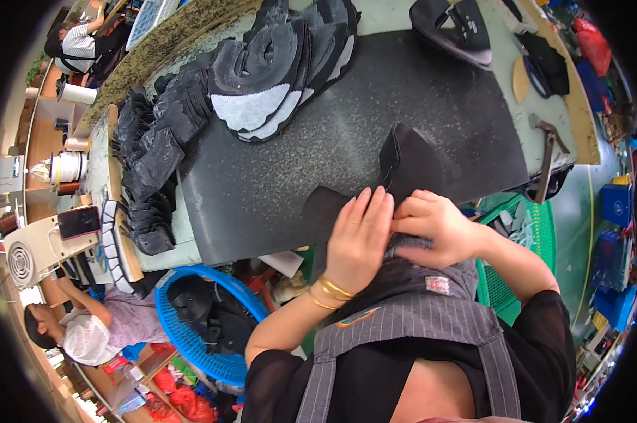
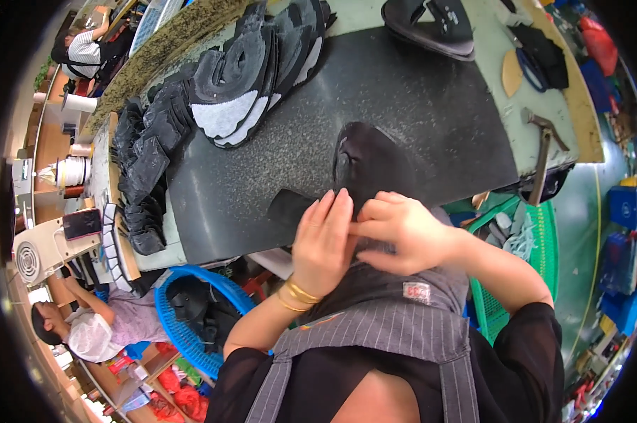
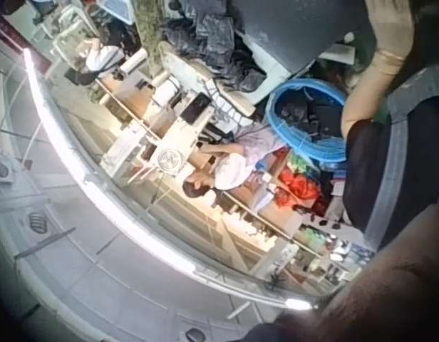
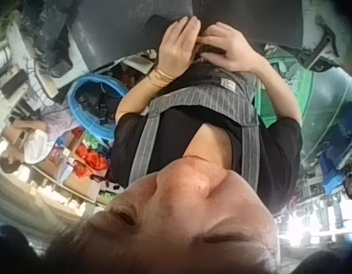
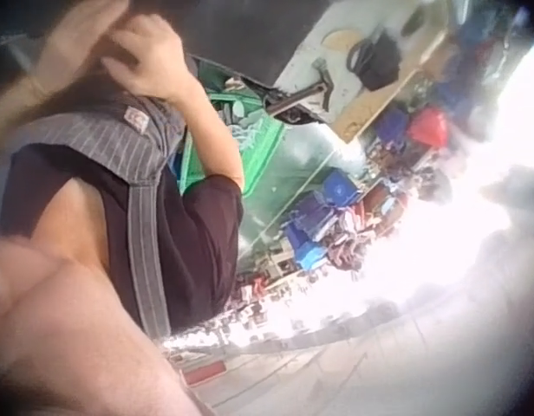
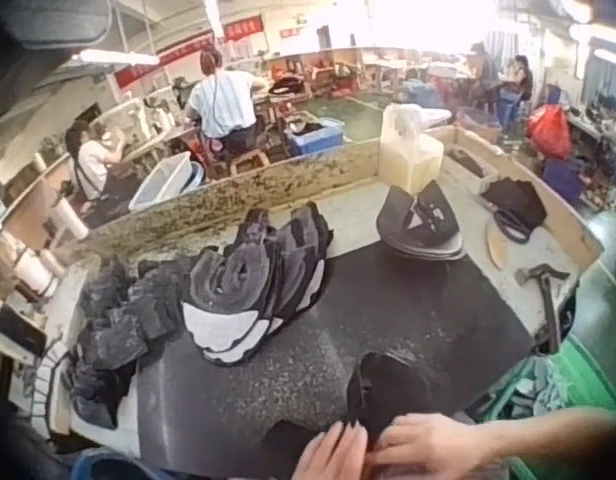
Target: Assembling and folding leather shoe upper components on a workbench in a factory.
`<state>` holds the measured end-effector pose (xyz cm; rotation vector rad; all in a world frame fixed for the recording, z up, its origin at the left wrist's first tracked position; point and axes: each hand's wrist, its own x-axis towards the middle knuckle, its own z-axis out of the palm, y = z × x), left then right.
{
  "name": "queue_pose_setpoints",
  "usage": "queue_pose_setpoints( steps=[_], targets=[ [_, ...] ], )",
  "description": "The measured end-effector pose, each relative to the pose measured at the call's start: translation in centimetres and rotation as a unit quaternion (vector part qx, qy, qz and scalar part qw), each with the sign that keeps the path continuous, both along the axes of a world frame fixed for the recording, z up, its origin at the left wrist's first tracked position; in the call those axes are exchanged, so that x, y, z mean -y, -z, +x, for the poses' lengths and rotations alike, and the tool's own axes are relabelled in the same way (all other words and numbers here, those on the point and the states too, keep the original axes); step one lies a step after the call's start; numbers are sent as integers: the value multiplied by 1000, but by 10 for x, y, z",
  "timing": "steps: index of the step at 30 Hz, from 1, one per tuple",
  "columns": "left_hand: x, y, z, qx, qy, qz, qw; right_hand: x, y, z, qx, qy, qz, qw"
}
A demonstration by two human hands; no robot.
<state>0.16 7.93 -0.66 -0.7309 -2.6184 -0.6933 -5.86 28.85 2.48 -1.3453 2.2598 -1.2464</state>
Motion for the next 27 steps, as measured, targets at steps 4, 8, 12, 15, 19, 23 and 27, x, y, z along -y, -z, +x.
queue_pose_setpoints(
  steps=[4, 8, 12, 15, 19, 23, 27],
  targets=[
    [22, -25, -30, 49, 92, 11, 994, -19, -10, -27, -39, 172, -3, 984],
    [63, -43, -49, 2, 136, -140, 981, 2, -8, -35, -130, 83, 135, 979],
    [27, -34, -32, 36, 80, -136, 987, 13, -7, -42, -155, 81, 141, 974],
    [25, -27, -27, 53, 73, -115, 989, 13, -2, -44, -132, 99, 150, 975],
    [24, -26, -21, 66, 47, -107, 991, 18, -5, -66, -146, 63, 167, 973],
    [25, -21, -23, 96, 44, -87, 991, 23, -11, -81, -121, 31, 189, 974],
    [22, -21, -24, 113, 47, -79, 989, 36, -17, -96, -118, 20, 236, 964]
  ],
)
